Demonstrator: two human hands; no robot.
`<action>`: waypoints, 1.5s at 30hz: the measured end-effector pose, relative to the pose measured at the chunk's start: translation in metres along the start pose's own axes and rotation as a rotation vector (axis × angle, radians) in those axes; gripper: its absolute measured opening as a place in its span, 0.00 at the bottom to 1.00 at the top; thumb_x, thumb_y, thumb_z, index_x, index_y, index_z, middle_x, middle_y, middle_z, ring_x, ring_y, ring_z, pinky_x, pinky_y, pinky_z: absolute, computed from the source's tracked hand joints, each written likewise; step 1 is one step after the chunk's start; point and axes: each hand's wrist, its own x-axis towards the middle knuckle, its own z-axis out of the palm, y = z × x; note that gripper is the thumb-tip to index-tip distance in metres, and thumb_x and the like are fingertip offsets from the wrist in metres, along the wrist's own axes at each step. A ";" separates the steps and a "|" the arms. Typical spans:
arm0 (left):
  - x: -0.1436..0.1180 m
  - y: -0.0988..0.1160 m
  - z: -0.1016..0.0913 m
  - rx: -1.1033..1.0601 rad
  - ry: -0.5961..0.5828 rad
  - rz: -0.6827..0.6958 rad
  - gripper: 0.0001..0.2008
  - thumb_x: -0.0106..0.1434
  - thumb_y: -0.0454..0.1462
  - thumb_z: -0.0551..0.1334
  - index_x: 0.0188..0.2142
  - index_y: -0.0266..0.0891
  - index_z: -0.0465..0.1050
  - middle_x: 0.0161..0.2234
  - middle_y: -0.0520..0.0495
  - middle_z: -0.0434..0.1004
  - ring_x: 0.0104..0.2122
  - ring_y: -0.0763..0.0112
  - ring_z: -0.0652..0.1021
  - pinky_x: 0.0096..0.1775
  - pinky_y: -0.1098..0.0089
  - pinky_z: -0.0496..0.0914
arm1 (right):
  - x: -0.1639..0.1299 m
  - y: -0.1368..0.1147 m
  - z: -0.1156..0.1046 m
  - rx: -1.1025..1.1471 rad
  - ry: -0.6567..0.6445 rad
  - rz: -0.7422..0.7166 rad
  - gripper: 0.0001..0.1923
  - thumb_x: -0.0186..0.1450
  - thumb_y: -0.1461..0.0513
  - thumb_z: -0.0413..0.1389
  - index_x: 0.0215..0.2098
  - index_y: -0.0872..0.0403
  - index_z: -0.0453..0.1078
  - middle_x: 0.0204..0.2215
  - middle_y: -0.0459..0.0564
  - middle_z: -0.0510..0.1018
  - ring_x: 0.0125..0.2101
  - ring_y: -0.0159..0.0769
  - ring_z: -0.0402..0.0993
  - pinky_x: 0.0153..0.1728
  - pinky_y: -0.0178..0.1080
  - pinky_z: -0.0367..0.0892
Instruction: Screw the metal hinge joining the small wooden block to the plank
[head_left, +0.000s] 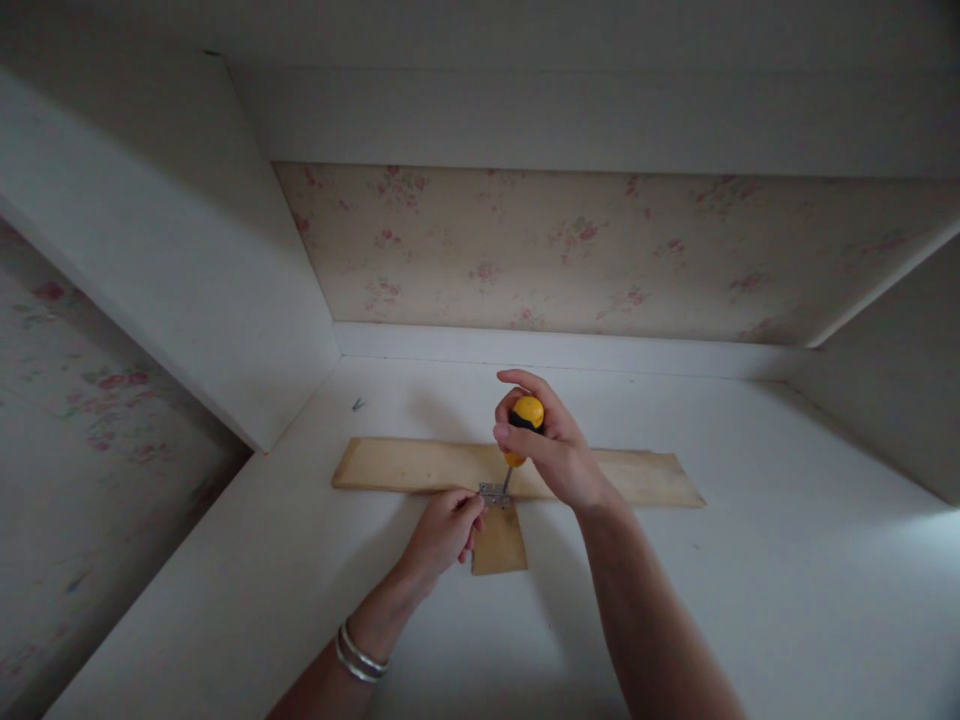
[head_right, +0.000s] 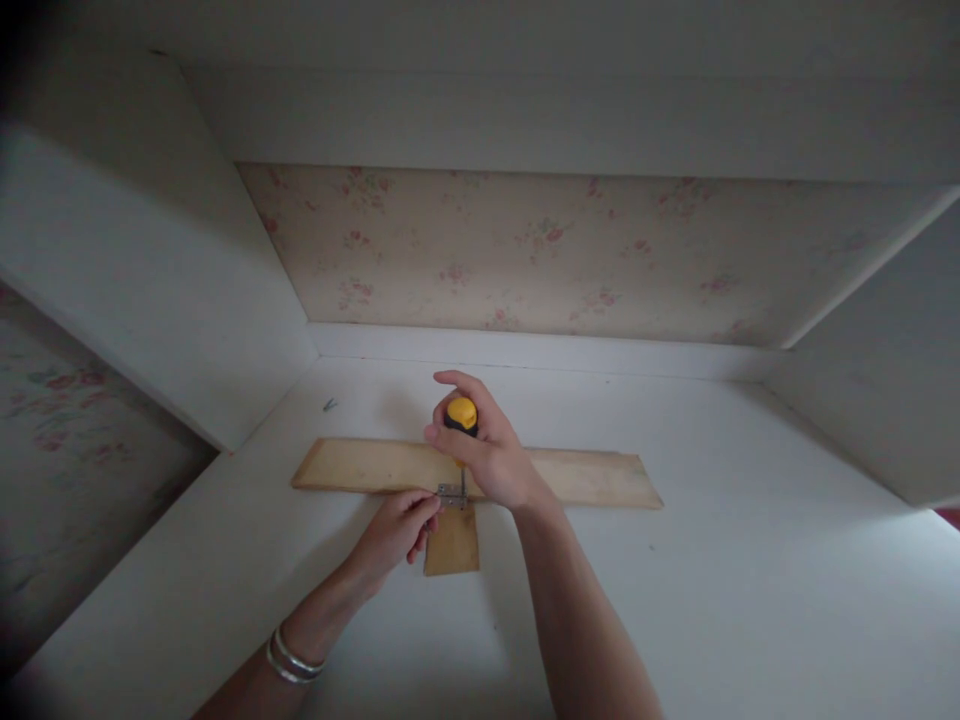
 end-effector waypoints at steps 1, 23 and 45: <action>0.000 -0.001 0.000 -0.001 0.004 0.004 0.14 0.57 0.45 0.54 0.25 0.37 0.66 0.21 0.53 0.66 0.14 0.78 0.63 0.13 0.77 0.55 | -0.001 0.000 0.000 0.000 0.007 -0.001 0.22 0.61 0.59 0.58 0.52 0.46 0.59 0.29 0.41 0.67 0.25 0.30 0.62 0.24 0.34 0.61; 0.000 0.001 0.000 0.002 -0.036 0.015 0.15 0.57 0.45 0.55 0.23 0.36 0.66 0.20 0.52 0.66 0.14 0.79 0.63 0.13 0.78 0.55 | -0.001 -0.013 0.000 -0.572 0.138 -0.056 0.26 0.65 0.58 0.52 0.61 0.46 0.54 0.45 0.49 0.74 0.43 0.39 0.72 0.44 0.45 0.67; 0.006 -0.011 0.016 0.409 -0.011 0.194 0.19 0.63 0.45 0.53 0.22 0.37 0.71 0.19 0.51 0.70 0.21 0.71 0.69 0.24 0.71 0.54 | -0.008 -0.034 -0.002 -1.204 0.300 -0.103 0.16 0.62 0.54 0.56 0.46 0.51 0.67 0.42 0.54 0.72 0.39 0.44 0.71 0.40 0.44 0.65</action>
